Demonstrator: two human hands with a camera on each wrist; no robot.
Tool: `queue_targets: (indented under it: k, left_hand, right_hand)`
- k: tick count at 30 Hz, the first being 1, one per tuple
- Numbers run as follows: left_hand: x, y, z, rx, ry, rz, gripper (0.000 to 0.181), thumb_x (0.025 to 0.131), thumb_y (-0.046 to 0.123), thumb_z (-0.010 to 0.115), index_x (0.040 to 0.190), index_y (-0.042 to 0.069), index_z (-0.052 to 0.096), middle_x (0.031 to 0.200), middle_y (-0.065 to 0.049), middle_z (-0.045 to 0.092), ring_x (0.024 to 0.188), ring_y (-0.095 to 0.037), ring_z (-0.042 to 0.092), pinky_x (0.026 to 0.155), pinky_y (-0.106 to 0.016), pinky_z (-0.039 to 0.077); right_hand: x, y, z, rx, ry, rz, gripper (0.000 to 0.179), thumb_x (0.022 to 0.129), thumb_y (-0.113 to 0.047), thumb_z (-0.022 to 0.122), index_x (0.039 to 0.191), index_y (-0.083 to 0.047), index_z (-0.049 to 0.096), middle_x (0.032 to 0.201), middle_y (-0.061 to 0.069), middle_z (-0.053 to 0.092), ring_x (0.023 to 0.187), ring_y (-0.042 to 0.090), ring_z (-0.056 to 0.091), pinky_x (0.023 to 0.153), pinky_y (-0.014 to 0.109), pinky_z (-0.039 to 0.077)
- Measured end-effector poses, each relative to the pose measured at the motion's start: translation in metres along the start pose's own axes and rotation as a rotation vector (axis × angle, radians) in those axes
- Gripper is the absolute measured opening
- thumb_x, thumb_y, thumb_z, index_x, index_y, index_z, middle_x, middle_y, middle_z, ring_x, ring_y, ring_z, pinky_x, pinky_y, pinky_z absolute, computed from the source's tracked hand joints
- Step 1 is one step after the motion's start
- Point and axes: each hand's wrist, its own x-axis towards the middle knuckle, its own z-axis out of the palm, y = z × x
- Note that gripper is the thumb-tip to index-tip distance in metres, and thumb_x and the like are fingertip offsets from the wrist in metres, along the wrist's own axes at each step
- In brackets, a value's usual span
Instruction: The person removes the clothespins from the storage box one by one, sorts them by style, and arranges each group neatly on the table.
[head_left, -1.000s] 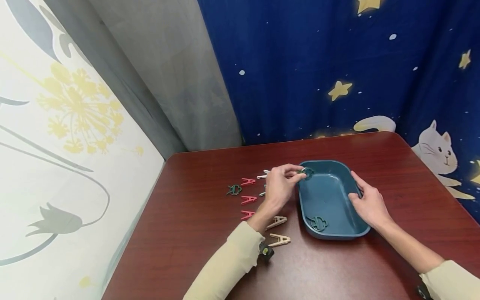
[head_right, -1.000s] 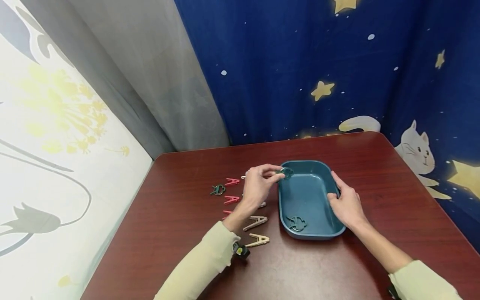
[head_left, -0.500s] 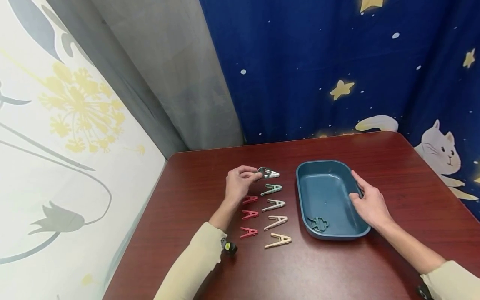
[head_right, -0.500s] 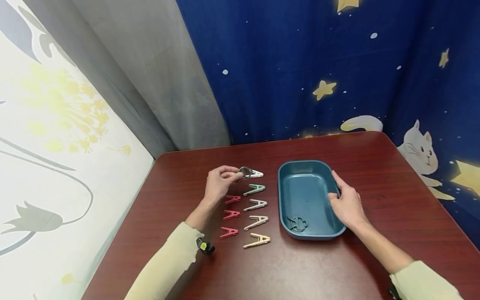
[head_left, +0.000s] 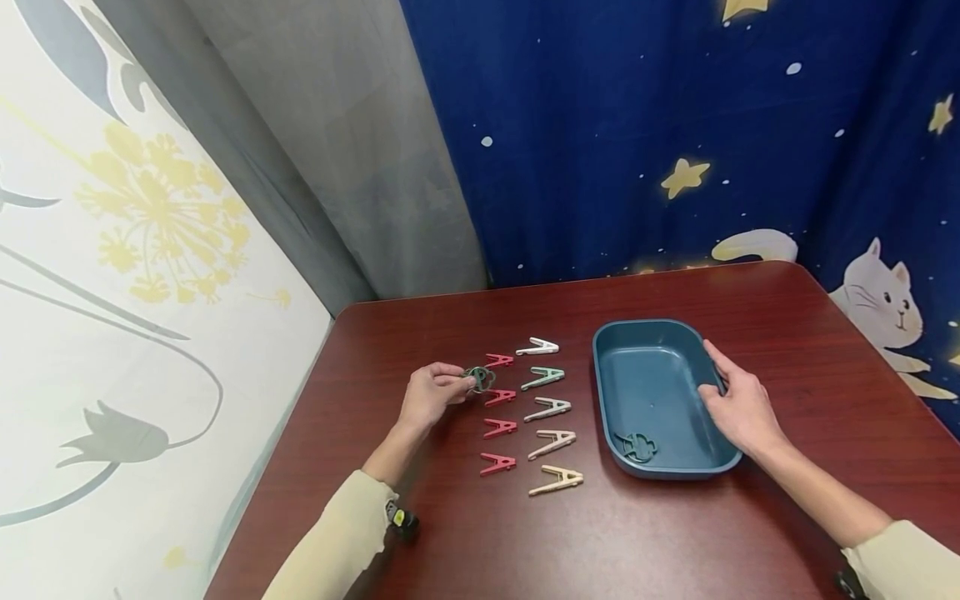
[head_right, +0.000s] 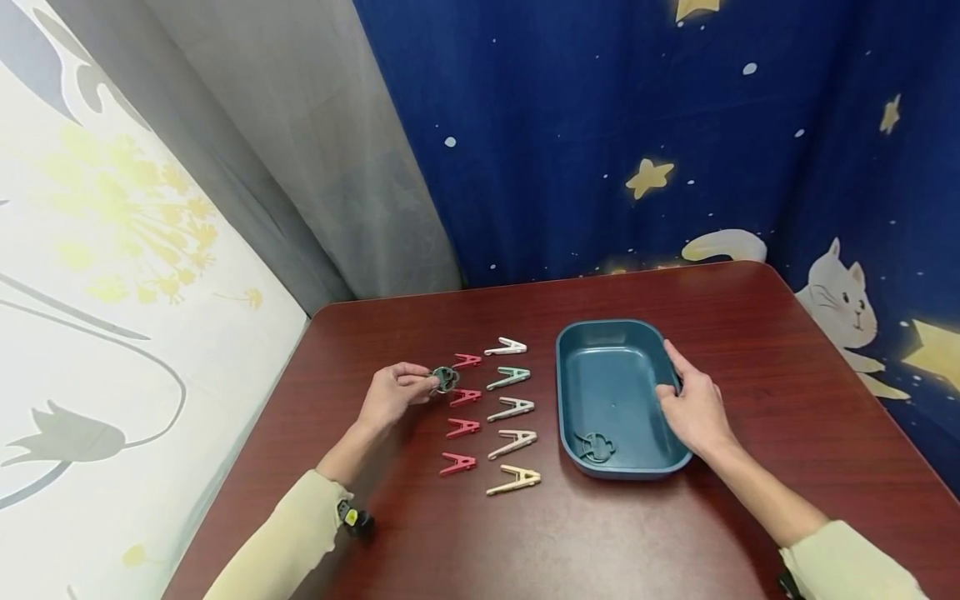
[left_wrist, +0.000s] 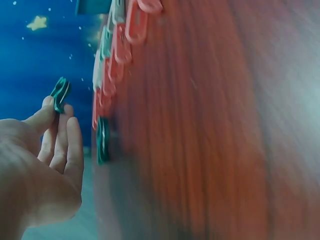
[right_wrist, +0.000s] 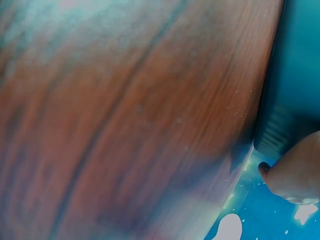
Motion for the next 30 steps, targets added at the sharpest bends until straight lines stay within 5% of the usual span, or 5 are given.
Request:
queue_targets:
  k: [12, 30]
  left_hand:
    - [-0.006, -0.021, -0.026, 0.059, -0.072, -0.092, 0.018, 0.093, 0.010, 0.084, 0.102, -0.002, 0.074, 0.091, -0.014, 0.080, 0.080, -0.020, 0.078, 0.070, -0.032, 0.063]
    - [-0.002, -0.022, -0.029, 0.163, -0.122, -0.126, 0.020, 0.090, 0.012, 0.087, 0.100, -0.001, 0.077, 0.088, -0.012, 0.080, 0.076, -0.015, 0.075, 0.068, -0.030, 0.062]
  right_hand:
    - [0.001, -0.001, 0.000, -0.009, 0.007, 0.003, 0.073, 0.098, 0.000, 0.056, 0.166, -0.007, 0.031, 0.153, 0.036, 0.047, 0.063, 0.018, 0.042, 0.065, 0.028, 0.037]
    - [0.001, 0.001, -0.001, 0.005, 0.029, -0.023, 0.073, 0.094, 0.003, 0.058, 0.164, -0.002, 0.036, 0.149, 0.036, 0.050, 0.093, 0.036, 0.057, 0.069, 0.022, 0.037]
